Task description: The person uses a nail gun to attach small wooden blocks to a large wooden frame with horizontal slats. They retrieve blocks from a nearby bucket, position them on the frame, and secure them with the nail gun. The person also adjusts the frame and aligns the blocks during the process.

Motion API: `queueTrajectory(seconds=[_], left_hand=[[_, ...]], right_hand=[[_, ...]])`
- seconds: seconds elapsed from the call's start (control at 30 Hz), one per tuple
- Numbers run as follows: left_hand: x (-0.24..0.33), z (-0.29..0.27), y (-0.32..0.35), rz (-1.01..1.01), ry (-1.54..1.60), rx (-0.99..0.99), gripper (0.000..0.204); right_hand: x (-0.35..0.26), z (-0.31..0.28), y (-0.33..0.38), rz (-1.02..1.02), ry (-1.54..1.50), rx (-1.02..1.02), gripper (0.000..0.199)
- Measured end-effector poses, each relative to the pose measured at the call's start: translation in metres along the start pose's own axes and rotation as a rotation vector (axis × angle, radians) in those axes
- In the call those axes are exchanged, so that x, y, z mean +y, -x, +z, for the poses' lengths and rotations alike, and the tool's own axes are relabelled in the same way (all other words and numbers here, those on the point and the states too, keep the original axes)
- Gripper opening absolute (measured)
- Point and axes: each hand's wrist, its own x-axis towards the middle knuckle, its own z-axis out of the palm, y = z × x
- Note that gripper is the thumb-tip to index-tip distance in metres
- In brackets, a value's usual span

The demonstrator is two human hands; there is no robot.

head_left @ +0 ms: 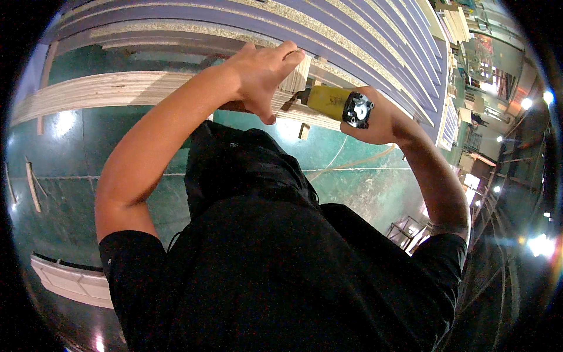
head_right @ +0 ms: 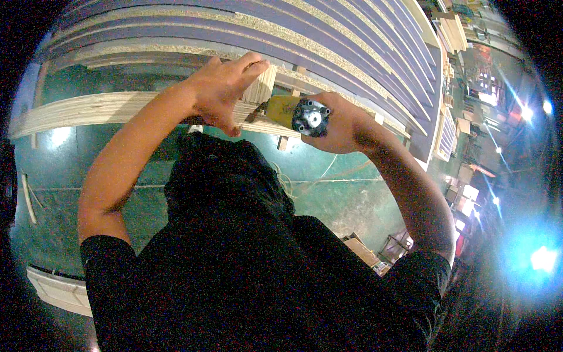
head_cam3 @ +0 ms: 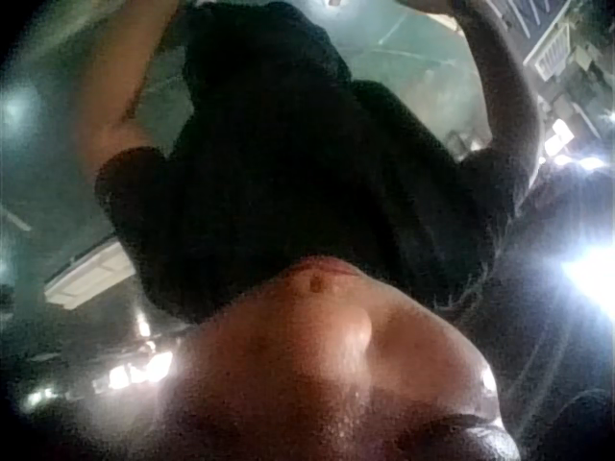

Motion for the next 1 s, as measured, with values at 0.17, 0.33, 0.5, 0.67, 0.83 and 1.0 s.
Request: queueTrajectory(seconds=[0.17, 0.33, 0.5, 0.67, 0.83, 1.0], left_hand=[[0.001, -0.006, -0.004, 0.002, 0.051, -0.051, 0.140], [-0.001, -0.004, -0.003, 0.005, -0.003, 0.007, 0.140], [0.014, -0.016, -0.002, -0.007, -0.040, -0.035, 0.136], [0.022, -0.024, -0.016, -0.071, -0.133, -0.039, 0.101], [0.106, 0.013, -0.076, -0.087, -0.261, 0.134, 0.089], [0.213, 0.077, -0.191, 0.222, -0.124, 0.009, 0.105]], right_hand=[[-0.003, -0.006, -0.010, 0.206, 0.083, -0.120, 0.054], [0.013, 0.018, 0.013, -0.113, 0.205, 0.118, 0.070], [0.058, 0.051, 0.097, 0.094, -0.134, 0.039, 0.067], [0.164, 0.090, 0.173, 0.191, -0.292, 0.112, 0.049], [0.227, 0.065, 0.223, 0.190, -0.393, 0.184, 0.044], [0.289, 0.022, 0.257, 0.069, -0.260, 0.248, 0.044]])
